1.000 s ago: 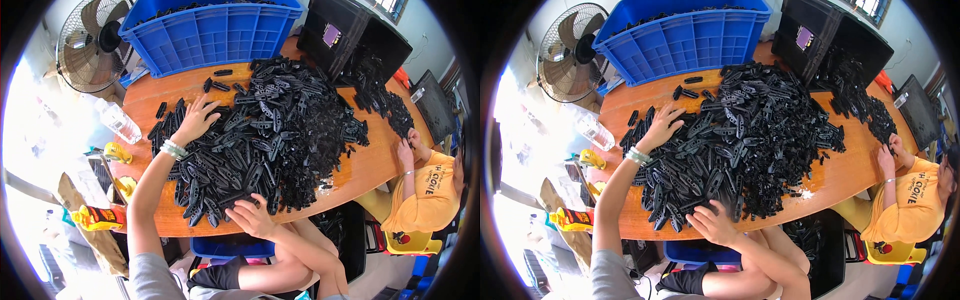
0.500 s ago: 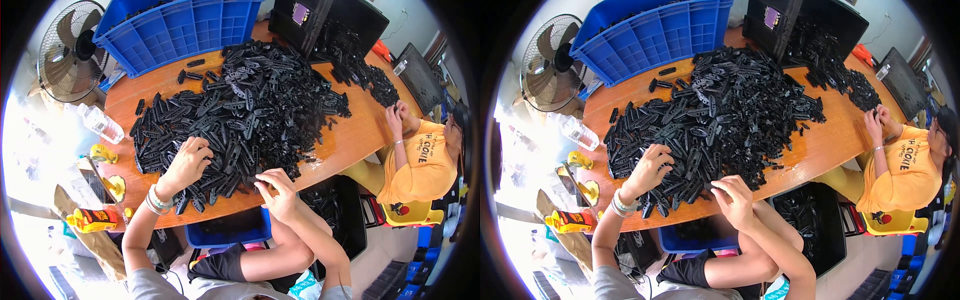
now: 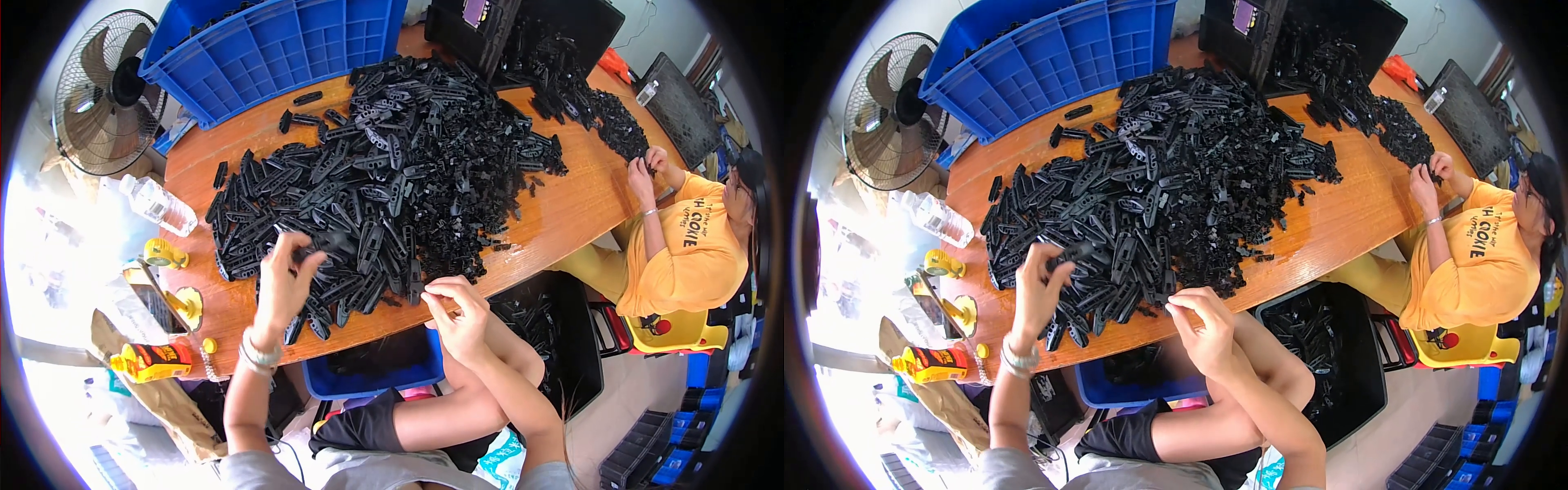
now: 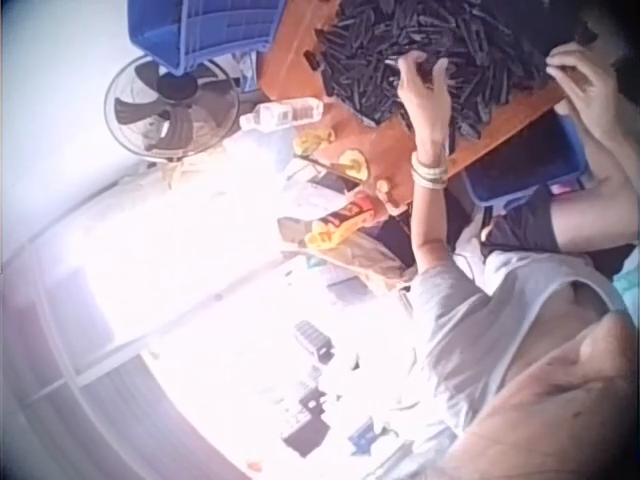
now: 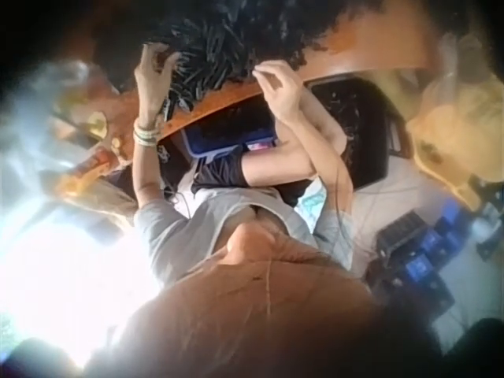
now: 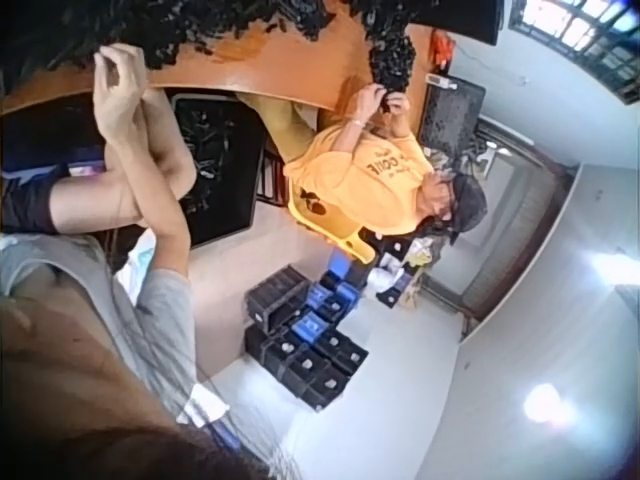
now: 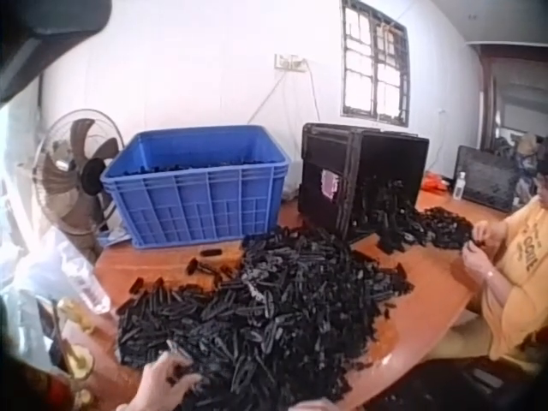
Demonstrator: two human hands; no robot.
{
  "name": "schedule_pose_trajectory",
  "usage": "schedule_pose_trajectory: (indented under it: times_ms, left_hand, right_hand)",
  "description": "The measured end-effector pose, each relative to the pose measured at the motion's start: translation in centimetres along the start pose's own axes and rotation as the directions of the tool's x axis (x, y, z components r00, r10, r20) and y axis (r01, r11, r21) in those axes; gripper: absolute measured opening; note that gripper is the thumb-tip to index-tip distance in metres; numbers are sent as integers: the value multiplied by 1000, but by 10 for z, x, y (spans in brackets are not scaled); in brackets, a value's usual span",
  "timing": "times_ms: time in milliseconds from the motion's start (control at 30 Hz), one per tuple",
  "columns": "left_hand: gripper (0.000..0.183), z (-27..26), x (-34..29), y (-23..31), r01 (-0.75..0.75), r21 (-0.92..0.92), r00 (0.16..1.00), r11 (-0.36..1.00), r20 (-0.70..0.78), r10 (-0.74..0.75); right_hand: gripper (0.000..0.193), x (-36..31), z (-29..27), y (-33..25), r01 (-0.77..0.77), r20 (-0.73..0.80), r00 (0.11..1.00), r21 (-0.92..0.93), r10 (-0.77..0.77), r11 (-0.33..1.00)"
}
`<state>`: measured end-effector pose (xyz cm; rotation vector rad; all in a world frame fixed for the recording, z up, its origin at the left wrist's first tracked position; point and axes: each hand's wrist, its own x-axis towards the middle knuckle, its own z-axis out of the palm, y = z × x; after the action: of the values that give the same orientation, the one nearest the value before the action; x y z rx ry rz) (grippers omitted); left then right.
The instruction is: The person assembles plastic components by joining small plastic parts together by hand, wipes the table surface with a glove, and joins additional plastic parts together.
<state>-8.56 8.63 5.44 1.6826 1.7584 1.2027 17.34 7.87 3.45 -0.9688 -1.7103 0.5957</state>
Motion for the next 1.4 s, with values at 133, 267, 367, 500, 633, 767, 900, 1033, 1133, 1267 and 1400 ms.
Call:
schedule_pose_trajectory:
  times_ms: [133,267,367,500,633,767,900,1033,1133,1267,1400]
  left_hand:
    - [26,14,-50,45,318,-548,948,774,202,-246]
    - [26,23,-78,56,381,-646,924,661,287,-251]
    - [25,21,-86,60,416,-635,909,651,315,-274]
    - [25,17,-91,65,428,-635,903,644,323,-281]
    - [24,14,-94,70,481,-658,877,580,361,-317]
    - [21,15,-101,67,503,-703,861,503,360,-359]
    - [18,21,-125,55,523,-631,849,573,324,-419]
    - [15,23,-144,53,538,-605,840,587,330,-430]
    - [18,26,-147,43,550,-561,835,619,354,-421]
    - [23,22,-142,35,333,-224,900,916,366,-237]
    - [17,15,-132,23,17,226,1000,974,21,-22]
  right_hand:
    - [21,-1,-5,-21,-113,49,993,194,105,974]
    - [19,-3,-2,-36,1,104,994,183,-21,983]
    - [21,1,-2,-49,-2,187,982,212,-38,977]
    - [21,-1,6,-55,6,252,966,224,-64,975]
    - [21,-1,8,-55,124,263,954,104,-147,987]
    - [21,-3,4,-57,158,345,919,113,-188,981]
    - [27,-17,5,-51,65,424,899,109,-106,992]
    - [29,-31,3,-43,-476,712,653,121,259,871]
    - [28,-37,7,-30,-491,736,626,118,256,863]
    - [24,-38,13,-11,-525,816,506,34,279,850]
    - [18,-33,18,-8,-295,595,760,-43,262,955]
